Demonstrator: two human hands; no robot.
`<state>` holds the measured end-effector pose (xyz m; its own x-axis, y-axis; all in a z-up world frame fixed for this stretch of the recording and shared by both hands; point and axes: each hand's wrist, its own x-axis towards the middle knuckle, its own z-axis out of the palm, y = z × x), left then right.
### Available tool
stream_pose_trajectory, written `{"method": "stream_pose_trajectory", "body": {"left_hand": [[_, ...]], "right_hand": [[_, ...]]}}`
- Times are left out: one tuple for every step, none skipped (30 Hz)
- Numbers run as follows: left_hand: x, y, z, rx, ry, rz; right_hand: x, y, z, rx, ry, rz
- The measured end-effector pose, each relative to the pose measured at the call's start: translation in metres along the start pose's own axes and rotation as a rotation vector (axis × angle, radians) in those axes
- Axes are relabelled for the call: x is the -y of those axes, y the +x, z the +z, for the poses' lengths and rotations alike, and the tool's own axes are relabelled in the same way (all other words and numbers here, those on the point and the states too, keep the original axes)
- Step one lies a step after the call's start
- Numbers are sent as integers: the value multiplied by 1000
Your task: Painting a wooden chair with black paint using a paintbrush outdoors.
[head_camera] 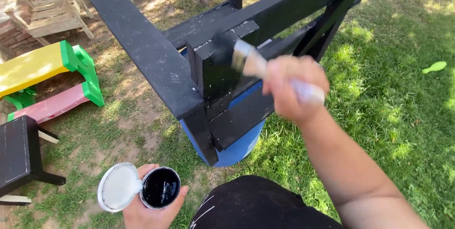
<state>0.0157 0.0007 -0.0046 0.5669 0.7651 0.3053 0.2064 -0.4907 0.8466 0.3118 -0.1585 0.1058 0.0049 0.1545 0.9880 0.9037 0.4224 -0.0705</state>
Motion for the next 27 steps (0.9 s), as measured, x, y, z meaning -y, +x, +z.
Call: {"method": "stream_pose_trajectory", "body": {"left_hand": [[1,-1,0,10,5,1],[1,-2,1,32,-9,0],[3,-3,2,54,-24,-2],[4,-3,1,51,-23,-15],[7,-1,0,91,-23,29],[11,-4,-3,133,-20,64],[11,-2,-3,134,-16,43],[11,-2,-3,160,2,113],[12,-1,-4,187,18,182],[8,-2,-3,195,24,158],[4,-3,-3,194,-13,208],[0,-3,-2,195,-51,259],[-1,-6,-3,205,-46,235],[-2,-6,-2,199,-32,289],[-4,-6,-1,194,-18,343],[-3,-9,0,195,-18,330],[-4,-11,2,194,2,305],[-4,-12,5,188,21,284],[-3,-12,10,183,21,274],[-3,-14,13,188,-24,264],[-1,-16,16,192,-68,253],[0,-19,21,191,-66,235],[2,-22,26,182,-37,248],[3,-24,31,162,-4,261],[3,-25,37,151,3,242],[2,-27,42,155,-10,240],[2,-30,47,159,-23,237]], "right_hand": [[-13,-11,-14,-6,-6,7],[-27,-22,-28,-68,-80,78],[-41,-32,-42,-131,-155,148],[-31,-33,-47,-123,-147,156],[-21,-35,-52,-121,-179,83],[-8,-39,-57,-118,-208,19],[-6,-49,-51,-108,-197,35],[-1,-61,-46,-64,-217,-94],[4,-74,-42,-19,-235,-222],[4,-78,-35,-11,-224,-199],[5,-83,-28,137,-277,-175],[7,-88,-23,288,-329,-148],[-1,-106,-17,296,-318,-125],[-11,-122,-11,370,-329,-109],[-20,-138,-5,443,-338,-93],[-22,-154,-4,451,-330,-86],[-23,-169,-3,476,-297,-27],[-28,-182,-2,501,-263,24],[-23,-185,-7,507,-255,24],[-15,-190,-11,571,-228,76],[-8,-194,-15,634,-202,127],[4,-195,-22,644,-188,136],[15,-196,-28,580,-193,213],[22,-194,-33,516,-190,281],[34,-189,-39,526,-169,281],[46,-184,-45,390,-33,425],[57,-178,-51,256,102,571]]}}
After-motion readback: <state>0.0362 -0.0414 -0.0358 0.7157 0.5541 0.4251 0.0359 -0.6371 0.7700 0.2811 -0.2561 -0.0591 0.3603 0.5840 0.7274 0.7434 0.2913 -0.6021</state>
